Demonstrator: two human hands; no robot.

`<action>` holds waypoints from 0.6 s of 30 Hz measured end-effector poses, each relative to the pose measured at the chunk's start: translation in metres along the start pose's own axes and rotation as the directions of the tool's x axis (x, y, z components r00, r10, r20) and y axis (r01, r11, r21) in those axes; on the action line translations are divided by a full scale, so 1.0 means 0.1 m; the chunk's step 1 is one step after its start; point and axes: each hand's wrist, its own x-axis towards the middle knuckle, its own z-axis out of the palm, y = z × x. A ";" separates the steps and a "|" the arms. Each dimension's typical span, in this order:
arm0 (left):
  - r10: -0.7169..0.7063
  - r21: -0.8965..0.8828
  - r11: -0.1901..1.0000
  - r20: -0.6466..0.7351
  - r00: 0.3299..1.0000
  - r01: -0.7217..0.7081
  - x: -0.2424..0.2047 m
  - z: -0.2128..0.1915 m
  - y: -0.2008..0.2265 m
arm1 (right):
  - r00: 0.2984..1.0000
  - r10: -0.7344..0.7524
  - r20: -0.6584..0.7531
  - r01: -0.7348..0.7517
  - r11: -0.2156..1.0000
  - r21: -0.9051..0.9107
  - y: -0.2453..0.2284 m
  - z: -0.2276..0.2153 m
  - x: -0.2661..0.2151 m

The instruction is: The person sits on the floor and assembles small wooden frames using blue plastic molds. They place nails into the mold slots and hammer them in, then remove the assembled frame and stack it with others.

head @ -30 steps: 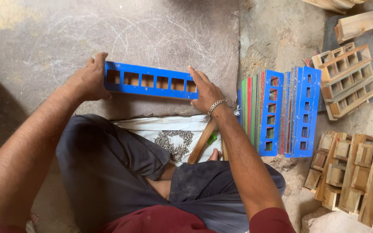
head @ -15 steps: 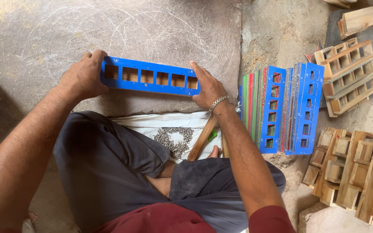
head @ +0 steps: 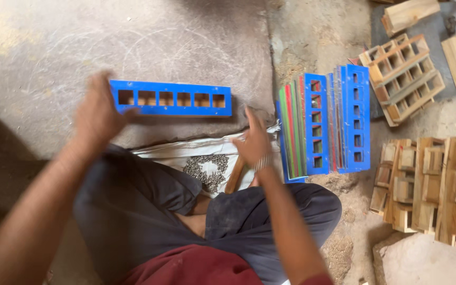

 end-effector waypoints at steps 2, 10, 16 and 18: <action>-0.170 0.083 0.985 0.282 0.944 0.153 -0.33 0.28 0.32 | 0.987 0.126 -0.104 -0.122 0.992 0.041 0.14 0.21 -0.39; 0.332 0.033 0.892 0.628 0.704 -0.450 -1.29 1.53 1.08 | 0.938 0.333 -0.093 -0.295 0.912 0.284 0.50 0.93 -0.76; 0.221 0.080 0.916 0.718 0.659 -0.394 -1.32 1.59 1.09 | 0.906 0.421 -0.045 -0.300 0.712 0.634 0.57 0.89 -0.71; 0.285 0.061 0.893 0.692 0.664 -0.447 -1.32 1.60 1.05 | 0.900 0.433 -0.053 -0.248 0.607 0.755 0.58 0.88 -0.70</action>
